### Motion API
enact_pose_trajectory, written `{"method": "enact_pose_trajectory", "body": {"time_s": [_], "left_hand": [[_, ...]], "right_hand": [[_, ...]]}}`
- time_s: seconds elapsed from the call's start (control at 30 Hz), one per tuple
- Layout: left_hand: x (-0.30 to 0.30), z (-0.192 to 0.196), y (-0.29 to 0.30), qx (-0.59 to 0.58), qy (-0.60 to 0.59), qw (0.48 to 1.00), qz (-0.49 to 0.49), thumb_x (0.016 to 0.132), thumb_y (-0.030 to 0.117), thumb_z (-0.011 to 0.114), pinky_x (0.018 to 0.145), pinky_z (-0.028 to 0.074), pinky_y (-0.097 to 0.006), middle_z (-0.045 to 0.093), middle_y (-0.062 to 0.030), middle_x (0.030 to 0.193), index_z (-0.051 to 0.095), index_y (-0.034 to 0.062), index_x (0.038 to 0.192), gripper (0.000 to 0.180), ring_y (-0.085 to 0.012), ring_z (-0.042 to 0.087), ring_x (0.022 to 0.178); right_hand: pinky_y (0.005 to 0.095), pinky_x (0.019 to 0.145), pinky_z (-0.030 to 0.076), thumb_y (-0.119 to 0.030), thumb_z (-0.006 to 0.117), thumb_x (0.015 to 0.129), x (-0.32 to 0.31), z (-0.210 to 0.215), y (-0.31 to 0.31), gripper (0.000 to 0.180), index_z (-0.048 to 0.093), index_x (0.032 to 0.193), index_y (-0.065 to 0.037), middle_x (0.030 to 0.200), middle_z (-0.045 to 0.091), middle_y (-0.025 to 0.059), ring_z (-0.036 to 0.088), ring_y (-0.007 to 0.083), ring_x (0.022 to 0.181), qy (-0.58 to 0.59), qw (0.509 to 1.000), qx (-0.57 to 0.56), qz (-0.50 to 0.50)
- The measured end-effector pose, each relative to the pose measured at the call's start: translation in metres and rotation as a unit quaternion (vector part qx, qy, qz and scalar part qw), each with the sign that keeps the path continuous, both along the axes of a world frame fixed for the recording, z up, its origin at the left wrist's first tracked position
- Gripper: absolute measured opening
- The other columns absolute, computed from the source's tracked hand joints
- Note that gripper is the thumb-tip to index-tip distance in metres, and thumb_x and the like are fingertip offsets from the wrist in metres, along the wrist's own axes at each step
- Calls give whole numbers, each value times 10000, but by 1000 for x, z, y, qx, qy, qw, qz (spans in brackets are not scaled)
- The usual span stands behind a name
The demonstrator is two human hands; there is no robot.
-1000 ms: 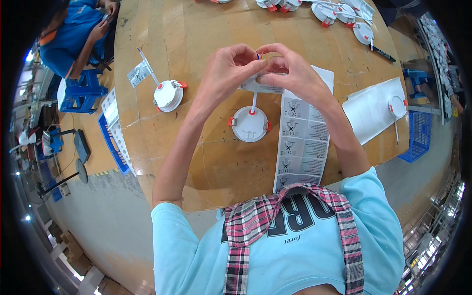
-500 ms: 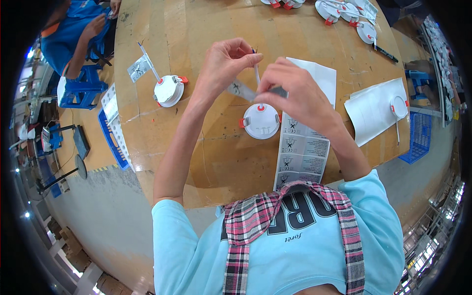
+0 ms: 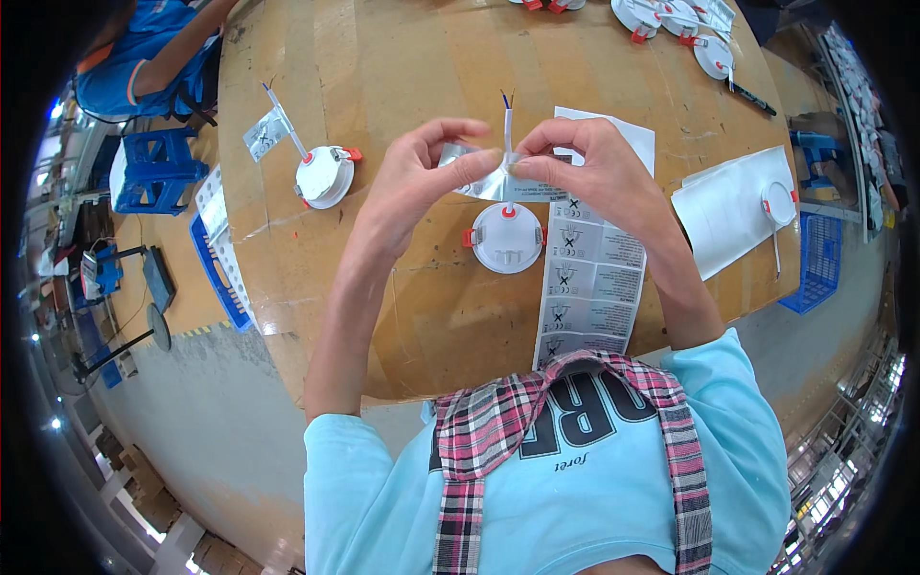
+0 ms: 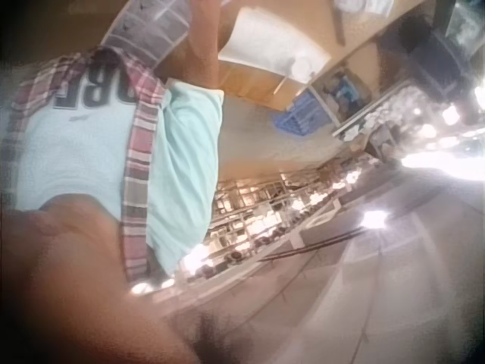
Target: Applying technical specification stickers to lighting fixture components.
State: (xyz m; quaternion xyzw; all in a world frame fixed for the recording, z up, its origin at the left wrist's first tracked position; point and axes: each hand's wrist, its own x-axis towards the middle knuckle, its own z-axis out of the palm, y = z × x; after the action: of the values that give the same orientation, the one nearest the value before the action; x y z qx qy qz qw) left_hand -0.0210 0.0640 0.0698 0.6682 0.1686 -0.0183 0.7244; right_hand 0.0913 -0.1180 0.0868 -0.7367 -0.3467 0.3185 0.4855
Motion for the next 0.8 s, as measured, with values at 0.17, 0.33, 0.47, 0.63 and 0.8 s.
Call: {"method": "enact_pose_trajectory", "body": {"time_s": [0.17,0.33,0.47,0.63,0.8], "left_hand": [[1,-8,-1,-40,0,999,20,797,162,726,678,446,-219,652,-32,761,669,16,860,169,-77,589,718],[7,-8,-4,15,3,999,38,798,180,726,660,455,-220,662,-40,757,675,24,847,171,-75,594,712],[13,-16,-4,37,-6,999,34,819,154,720,637,416,-197,636,21,739,670,58,846,111,-34,557,700],[17,-18,-5,45,-9,998,41,825,157,715,651,422,-196,637,20,753,671,55,855,115,-34,560,710],[17,-22,-4,37,-14,999,36,827,158,714,659,424,-197,640,17,764,673,53,863,118,-36,562,717]], "right_hand": [[279,718,500,-144,668,828,0,-6,-2,231,671,993,17,794,660,102,623,160,738,-20,1000,-14,-11],[289,743,504,-147,667,828,3,-4,-2,275,657,1069,-14,835,660,96,636,171,784,-18,998,-36,-50],[294,755,507,-157,658,835,4,-15,-2,278,658,1063,2,869,672,115,641,183,820,-13,998,-25,-60],[261,760,492,-128,620,866,8,-21,-1,270,639,1084,30,932,662,71,615,124,863,-5,999,-29,-44],[298,778,517,-163,623,853,11,-30,0,278,662,1050,28,933,685,141,659,209,877,8,998,-16,-52]]}}
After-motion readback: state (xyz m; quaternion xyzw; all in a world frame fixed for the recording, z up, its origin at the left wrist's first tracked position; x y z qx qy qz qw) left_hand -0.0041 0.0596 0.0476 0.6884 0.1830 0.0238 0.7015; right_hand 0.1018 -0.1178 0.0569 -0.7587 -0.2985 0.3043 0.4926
